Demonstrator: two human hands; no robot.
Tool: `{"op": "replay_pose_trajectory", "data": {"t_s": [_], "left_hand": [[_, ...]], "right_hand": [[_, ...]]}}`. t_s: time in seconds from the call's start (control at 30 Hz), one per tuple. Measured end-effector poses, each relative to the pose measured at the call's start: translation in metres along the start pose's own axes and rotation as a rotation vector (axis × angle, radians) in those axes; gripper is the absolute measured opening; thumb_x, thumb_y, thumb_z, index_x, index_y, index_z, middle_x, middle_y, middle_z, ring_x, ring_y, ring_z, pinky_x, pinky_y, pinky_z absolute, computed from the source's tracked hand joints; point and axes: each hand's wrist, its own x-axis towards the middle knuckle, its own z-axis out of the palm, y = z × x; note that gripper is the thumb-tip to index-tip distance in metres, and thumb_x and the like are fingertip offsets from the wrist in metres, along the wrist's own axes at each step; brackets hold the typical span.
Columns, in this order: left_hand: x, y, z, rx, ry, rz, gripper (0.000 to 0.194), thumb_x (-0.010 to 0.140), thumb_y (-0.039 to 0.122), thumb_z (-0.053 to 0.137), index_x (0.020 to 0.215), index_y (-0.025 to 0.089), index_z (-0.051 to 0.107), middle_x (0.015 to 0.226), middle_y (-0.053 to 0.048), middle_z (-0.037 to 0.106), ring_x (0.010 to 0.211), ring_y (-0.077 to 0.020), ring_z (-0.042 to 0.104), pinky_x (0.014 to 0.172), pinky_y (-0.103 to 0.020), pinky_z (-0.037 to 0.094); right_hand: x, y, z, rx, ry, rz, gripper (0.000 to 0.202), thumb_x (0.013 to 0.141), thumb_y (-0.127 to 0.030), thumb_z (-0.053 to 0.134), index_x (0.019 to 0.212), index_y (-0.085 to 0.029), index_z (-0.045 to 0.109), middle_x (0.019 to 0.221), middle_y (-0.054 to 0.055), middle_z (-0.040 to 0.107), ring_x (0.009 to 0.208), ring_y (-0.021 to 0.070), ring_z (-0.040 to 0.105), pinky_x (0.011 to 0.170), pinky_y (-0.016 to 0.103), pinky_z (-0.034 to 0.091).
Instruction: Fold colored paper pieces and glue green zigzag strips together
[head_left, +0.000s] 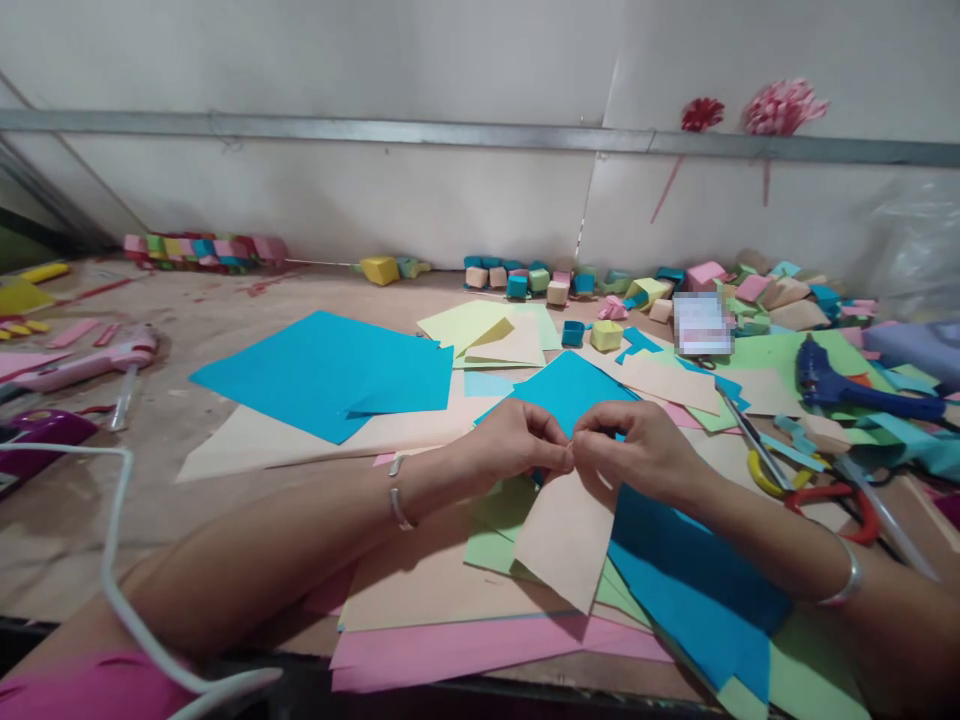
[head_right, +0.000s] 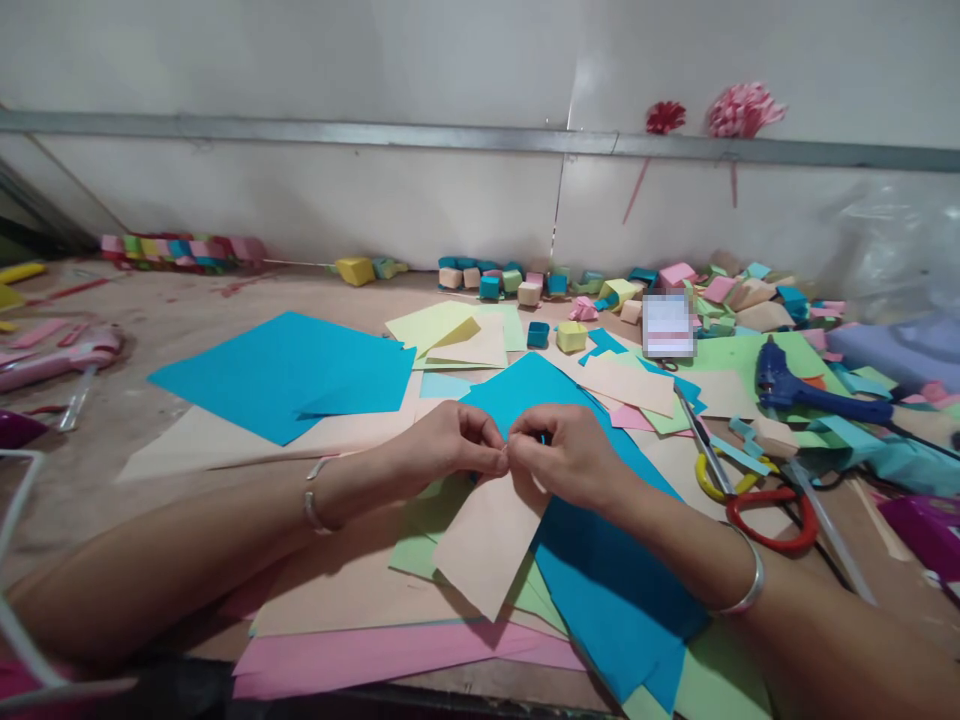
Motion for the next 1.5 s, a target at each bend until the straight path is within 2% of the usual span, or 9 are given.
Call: {"op": "replay_pose_trajectory", "data": {"t_s": [0.1, 0.2, 0.33, 0.5, 0.93, 1.1, 1.3, 1.4, 1.5], "left_hand": [[0.003, -0.001, -0.003, -0.005, 0.005, -0.004, 0.01, 0.059, 0.014, 0.077, 0.061, 0.013, 0.068, 0.051, 0.0, 0.061, 0.047, -0.0073, 0.048, 0.046, -0.02, 0.032], [0.004, -0.002, -0.004, -0.02, -0.006, 0.017, 0.01, 0.062, 0.017, 0.076, 0.065, 0.013, 0.067, 0.054, 0.0, 0.062, 0.048, -0.0068, 0.048, 0.046, -0.02, 0.033], [0.002, -0.001, -0.004, -0.034, -0.001, 0.071, 0.013, 0.066, 0.021, 0.074, 0.069, 0.013, 0.064, 0.055, 0.003, 0.058, 0.048, -0.006, 0.045, 0.046, -0.02, 0.031], [-0.001, 0.0, -0.001, -0.017, -0.044, 0.126, 0.02, 0.072, 0.03, 0.073, 0.072, 0.012, 0.064, 0.059, 0.002, 0.057, 0.051, -0.0056, 0.042, 0.047, -0.019, 0.028], [0.006, -0.005, -0.004, 0.113, 0.079, 0.054, 0.021, 0.074, 0.03, 0.07, 0.064, 0.015, 0.061, 0.052, 0.003, 0.056, 0.046, -0.0079, 0.049, 0.047, -0.02, 0.036], [0.008, -0.008, -0.006, 0.113, 0.082, 0.057, 0.019, 0.075, 0.028, 0.067, 0.064, 0.015, 0.059, 0.058, -0.002, 0.063, 0.047, -0.0096, 0.052, 0.049, -0.023, 0.041], [0.006, -0.004, -0.009, 0.159, 0.379, 0.455, 0.021, 0.086, 0.036, 0.058, 0.077, 0.017, 0.061, 0.071, 0.0, 0.057, 0.064, -0.0104, 0.049, 0.057, -0.022, 0.039], [0.004, -0.006, -0.005, 0.234, 0.23, 0.386, 0.021, 0.084, 0.038, 0.061, 0.088, 0.017, 0.065, 0.077, -0.001, 0.062, 0.066, -0.0111, 0.052, 0.058, -0.022, 0.04], [0.002, -0.009, 0.0, 0.191, 0.088, 0.265, 0.016, 0.08, 0.031, 0.064, 0.077, 0.016, 0.065, 0.064, 0.002, 0.058, 0.056, -0.0093, 0.048, 0.05, -0.02, 0.036]], "right_hand": [[0.004, 0.004, -0.005, -0.002, -0.047, 0.034, 0.028, 0.086, -0.029, 0.047, 0.066, -0.018, 0.064, 0.061, -0.001, 0.059, 0.057, 0.0137, 0.051, 0.05, 0.024, 0.037], [0.006, 0.007, -0.009, -0.093, -0.031, -0.077, 0.03, 0.09, -0.031, 0.046, 0.068, -0.018, 0.062, 0.065, -0.001, 0.061, 0.061, 0.0134, 0.051, 0.054, 0.025, 0.037], [0.003, 0.004, -0.009, -0.121, 0.03, -0.177, 0.026, 0.09, -0.035, 0.053, 0.077, -0.018, 0.068, 0.078, 0.003, 0.068, 0.068, 0.014, 0.055, 0.061, 0.025, 0.039], [-0.001, 0.001, -0.004, -0.064, 0.064, -0.151, 0.023, 0.087, -0.03, 0.055, 0.073, -0.017, 0.068, 0.069, 0.001, 0.065, 0.063, 0.0128, 0.052, 0.058, 0.025, 0.037], [0.024, 0.038, -0.015, 0.533, 0.39, 0.329, 0.028, 0.062, -0.039, 0.079, 0.061, -0.017, 0.062, 0.054, -0.003, 0.054, 0.05, 0.0103, 0.046, 0.046, 0.024, 0.033], [0.038, 0.057, -0.033, 0.581, 0.514, 0.383, 0.029, 0.058, -0.038, 0.08, 0.06, -0.019, 0.057, 0.051, -0.003, 0.053, 0.045, 0.0101, 0.045, 0.042, 0.024, 0.033], [0.031, 0.048, -0.027, 0.615, 0.364, 0.383, 0.032, 0.057, -0.04, 0.084, 0.062, -0.018, 0.061, 0.058, -0.001, 0.06, 0.052, 0.0128, 0.054, 0.047, 0.024, 0.039], [0.023, 0.035, -0.02, 0.608, 0.224, 0.371, 0.035, 0.061, -0.045, 0.083, 0.065, -0.017, 0.062, 0.06, 0.0, 0.06, 0.052, 0.012, 0.052, 0.047, 0.024, 0.037], [0.019, 0.028, -0.016, 0.65, 0.162, 0.338, 0.037, 0.067, -0.049, 0.081, 0.067, -0.017, 0.062, 0.06, -0.001, 0.058, 0.053, 0.0108, 0.05, 0.048, 0.023, 0.035]]}}
